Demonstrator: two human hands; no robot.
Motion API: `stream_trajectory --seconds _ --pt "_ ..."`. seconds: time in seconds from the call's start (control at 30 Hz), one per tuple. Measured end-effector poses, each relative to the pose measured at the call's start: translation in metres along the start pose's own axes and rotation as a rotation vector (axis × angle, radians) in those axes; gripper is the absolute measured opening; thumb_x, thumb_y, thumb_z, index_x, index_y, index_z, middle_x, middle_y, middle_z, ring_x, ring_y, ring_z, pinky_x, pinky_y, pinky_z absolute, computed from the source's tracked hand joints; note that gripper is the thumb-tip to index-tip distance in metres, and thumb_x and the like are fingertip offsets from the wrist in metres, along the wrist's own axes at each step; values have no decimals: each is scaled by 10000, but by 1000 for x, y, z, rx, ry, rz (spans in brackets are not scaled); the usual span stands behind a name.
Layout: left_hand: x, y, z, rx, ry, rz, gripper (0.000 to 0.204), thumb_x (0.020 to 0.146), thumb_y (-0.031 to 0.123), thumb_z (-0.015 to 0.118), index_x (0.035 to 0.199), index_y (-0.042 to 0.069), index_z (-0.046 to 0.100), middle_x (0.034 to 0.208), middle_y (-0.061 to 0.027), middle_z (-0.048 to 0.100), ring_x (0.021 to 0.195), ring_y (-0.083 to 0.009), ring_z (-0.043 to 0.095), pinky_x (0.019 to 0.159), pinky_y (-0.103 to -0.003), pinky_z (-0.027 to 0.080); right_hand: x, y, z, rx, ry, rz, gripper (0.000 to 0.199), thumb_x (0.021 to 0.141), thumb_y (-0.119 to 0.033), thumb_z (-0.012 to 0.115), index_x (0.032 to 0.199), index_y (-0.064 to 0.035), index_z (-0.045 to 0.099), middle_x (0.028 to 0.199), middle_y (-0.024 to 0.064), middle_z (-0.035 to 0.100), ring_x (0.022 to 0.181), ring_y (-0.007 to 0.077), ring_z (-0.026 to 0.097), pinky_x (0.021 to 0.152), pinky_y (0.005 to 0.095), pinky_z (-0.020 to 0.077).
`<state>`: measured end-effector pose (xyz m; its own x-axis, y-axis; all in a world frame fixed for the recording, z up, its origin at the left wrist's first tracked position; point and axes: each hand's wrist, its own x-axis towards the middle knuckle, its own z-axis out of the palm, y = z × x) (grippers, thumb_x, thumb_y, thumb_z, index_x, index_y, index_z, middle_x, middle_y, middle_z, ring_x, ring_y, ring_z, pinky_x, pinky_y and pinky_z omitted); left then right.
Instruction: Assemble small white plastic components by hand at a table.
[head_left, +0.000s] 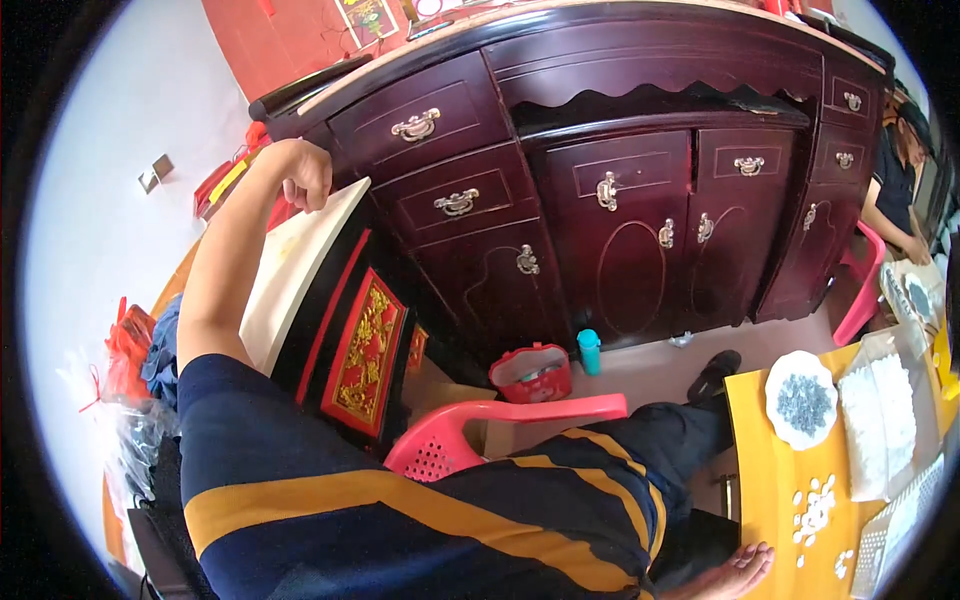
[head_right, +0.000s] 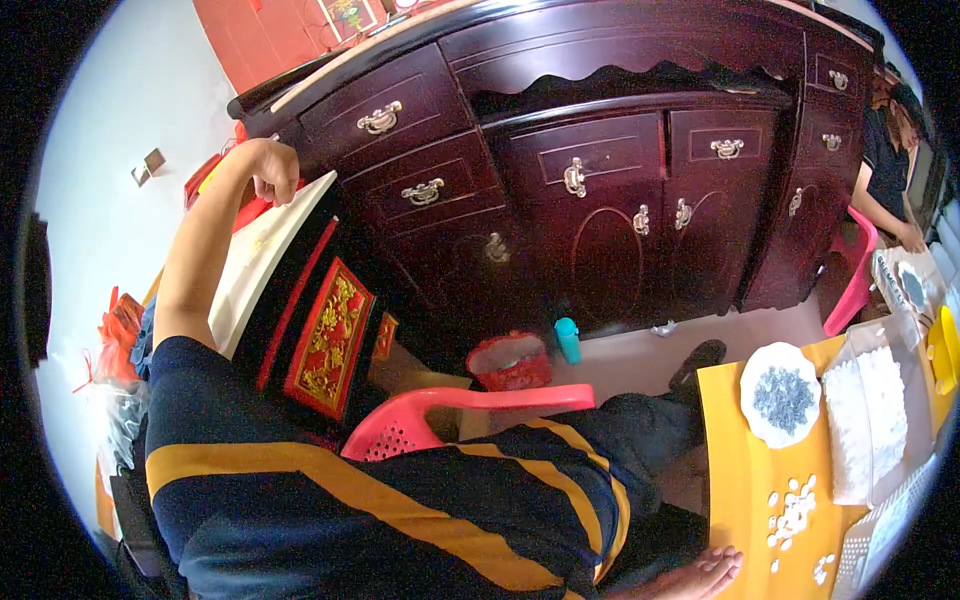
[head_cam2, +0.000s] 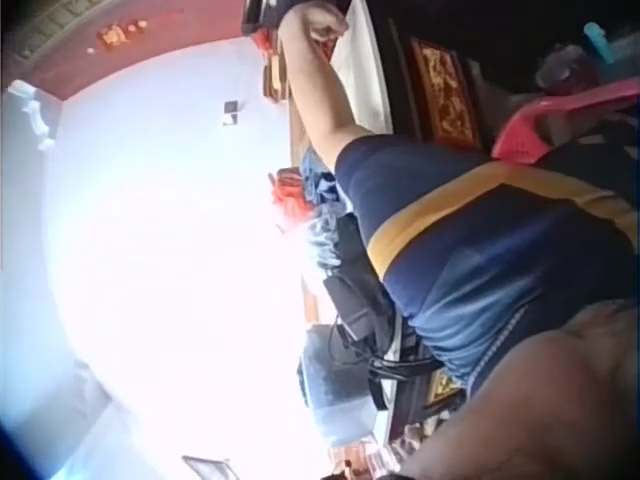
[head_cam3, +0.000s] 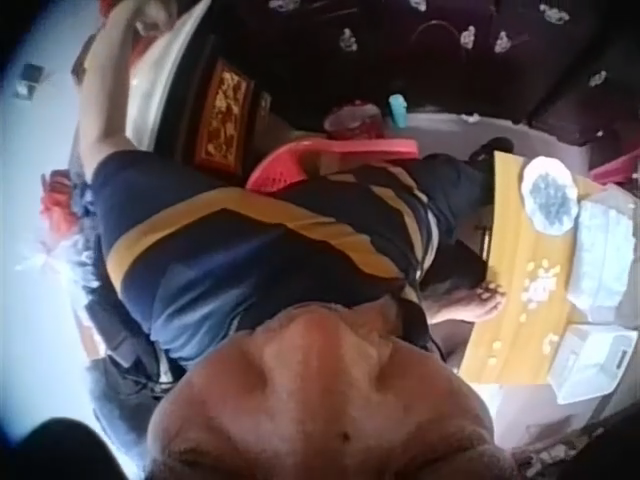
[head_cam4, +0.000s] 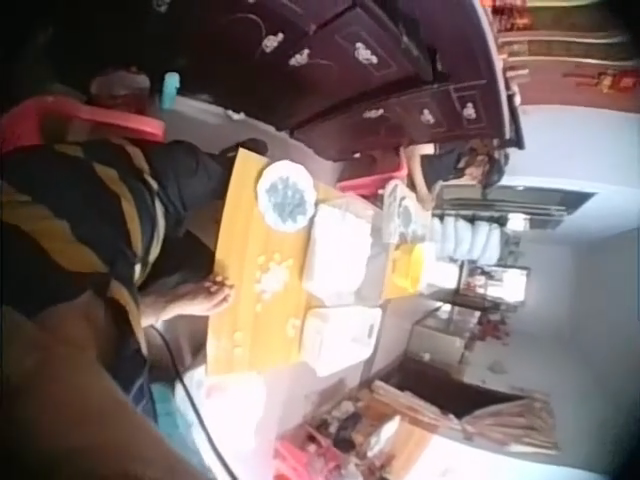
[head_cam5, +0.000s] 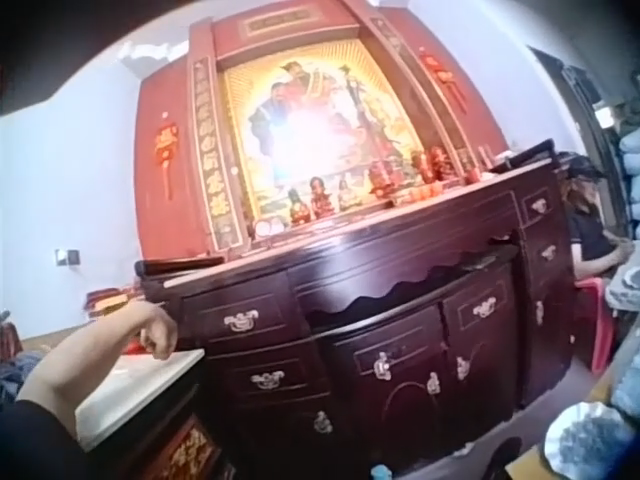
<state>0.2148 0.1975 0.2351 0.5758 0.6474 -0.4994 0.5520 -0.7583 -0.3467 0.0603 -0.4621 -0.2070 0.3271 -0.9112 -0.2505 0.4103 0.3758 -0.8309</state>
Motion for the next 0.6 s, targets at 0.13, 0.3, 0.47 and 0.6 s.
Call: stream_trajectory --seconds 0.13,0.3,0.47,0.6 --pt "2 -10 7 51 -55 -57 318 690 169 781 983 54 738 903 -69 741 819 -224 693 734 -377 573 1 7 -3 30 -9 -7 144 852 -7 664 993 22 661 905 154 676 795 258 655 715 328 523" --pt "-17 -40 6 -171 -32 -74 437 718 302 846 1087 111 711 1015 -101 728 914 -257 686 783 -425 563 -2 7 4 50 -26 23 106 890 -29 667 987 10 662 921 145 671 823 267 646 752 362 529" --pt "-35 -63 17 -254 -134 -147 463 741 323 844 1137 140 690 1098 -126 707 1004 -299 676 810 -457 566 5 8 -3 66 -42 25 80 917 -32 654 986 8 657 963 132 659 888 261 634 783 365 531" --pt "-43 -58 29 -92 -206 -200 499 753 353 835 1172 132 679 1117 -118 708 1038 -300 675 832 -457 569 17 22 -18 -300 -114 -162 113 936 -44 640 1035 10 651 984 131 659 901 268 634 819 379 533"
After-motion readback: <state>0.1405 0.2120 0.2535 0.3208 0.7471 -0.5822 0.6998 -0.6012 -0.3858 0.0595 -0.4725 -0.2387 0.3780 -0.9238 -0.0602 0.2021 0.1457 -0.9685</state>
